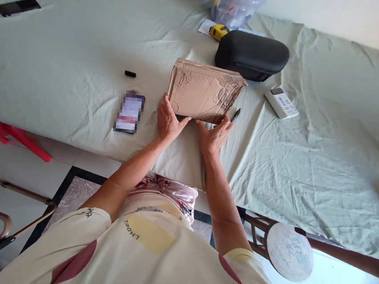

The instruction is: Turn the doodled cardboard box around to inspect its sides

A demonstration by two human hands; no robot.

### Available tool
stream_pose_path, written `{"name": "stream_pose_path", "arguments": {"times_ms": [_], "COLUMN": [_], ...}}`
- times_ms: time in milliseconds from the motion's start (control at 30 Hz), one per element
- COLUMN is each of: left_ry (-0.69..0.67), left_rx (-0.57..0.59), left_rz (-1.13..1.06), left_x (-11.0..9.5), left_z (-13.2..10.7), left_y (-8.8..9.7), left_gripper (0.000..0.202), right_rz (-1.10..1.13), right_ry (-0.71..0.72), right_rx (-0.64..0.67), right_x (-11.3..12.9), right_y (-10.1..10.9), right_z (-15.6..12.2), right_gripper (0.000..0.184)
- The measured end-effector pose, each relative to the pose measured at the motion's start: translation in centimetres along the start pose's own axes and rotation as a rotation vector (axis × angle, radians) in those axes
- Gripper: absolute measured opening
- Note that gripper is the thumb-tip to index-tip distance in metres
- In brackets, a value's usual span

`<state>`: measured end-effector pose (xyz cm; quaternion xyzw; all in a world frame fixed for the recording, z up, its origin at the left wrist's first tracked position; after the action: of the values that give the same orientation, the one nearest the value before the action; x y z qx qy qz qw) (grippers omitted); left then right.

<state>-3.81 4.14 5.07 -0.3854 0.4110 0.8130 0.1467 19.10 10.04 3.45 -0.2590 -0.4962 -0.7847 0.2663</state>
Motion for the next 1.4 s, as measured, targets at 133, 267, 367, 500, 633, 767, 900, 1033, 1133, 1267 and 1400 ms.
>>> {"name": "stream_pose_path", "arguments": {"times_ms": [133,267,367,500,633,767,900,1033,1133,1267,1400], "left_ry": [-0.006,-0.025,-0.034,-0.032,-0.006,0.050,0.063,0.035,-0.011,-0.093,-0.146], "left_rx": [0.012,0.014,0.019,0.056,0.071,0.035,0.001,-0.048,-0.117,-0.177,-0.211], "left_rz": [-0.010,-0.057,-0.087,-0.096,-0.133,-0.180,-0.188,-0.202,-0.221,-0.210,-0.176], "left_x": [0.0,0.5,1.2,2.1,2.8,3.5,3.9,3.5,2.7,1.4,-0.6], "left_z": [-0.1,0.2,0.5,1.0,1.4,1.7,2.0,1.9,1.7,1.9,2.1], "left_y": [-0.3,-0.4,-0.4,-0.6,-0.7,-0.2,0.4,1.0,1.9,3.8,6.7], "left_gripper": [0.129,0.120,0.100,0.079,0.064,0.054,0.048,0.046,0.048,0.057,0.080], "right_rz": [0.036,0.111,0.153,0.175,0.186,0.211,0.232,0.226,0.234,0.263,0.176], "right_ry": [-0.032,-0.026,0.006,0.050,0.039,0.022,0.022,0.003,0.011,0.017,0.029], "right_rx": [-0.008,0.011,0.001,-0.042,-0.053,-0.084,-0.048,0.029,0.116,0.259,0.355], "right_x": [0.2,-0.4,-1.0,-1.4,-1.3,-0.9,-0.2,0.0,0.3,1.1,2.0], "right_y": [0.4,0.6,1.1,2.2,2.9,3.6,3.8,3.5,2.7,1.3,0.5], "right_z": [0.0,0.3,0.9,1.7,2.3,2.3,2.0,1.8,1.6,0.8,0.0], "right_gripper": [0.095,0.082,0.068,0.049,0.040,0.036,0.035,0.041,0.037,0.039,0.044]}}
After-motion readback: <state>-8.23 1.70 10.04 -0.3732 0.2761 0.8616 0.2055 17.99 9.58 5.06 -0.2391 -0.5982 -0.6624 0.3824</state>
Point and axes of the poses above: each hand's wrist, its own z-axis towards the middle knuckle, its own y-axis out of the back of the hand, x = y × z, the point moved 9 cm from there along z, towards the middle knuckle, and after that the axes turned 2 degrees about z, right-handed, at the moved point
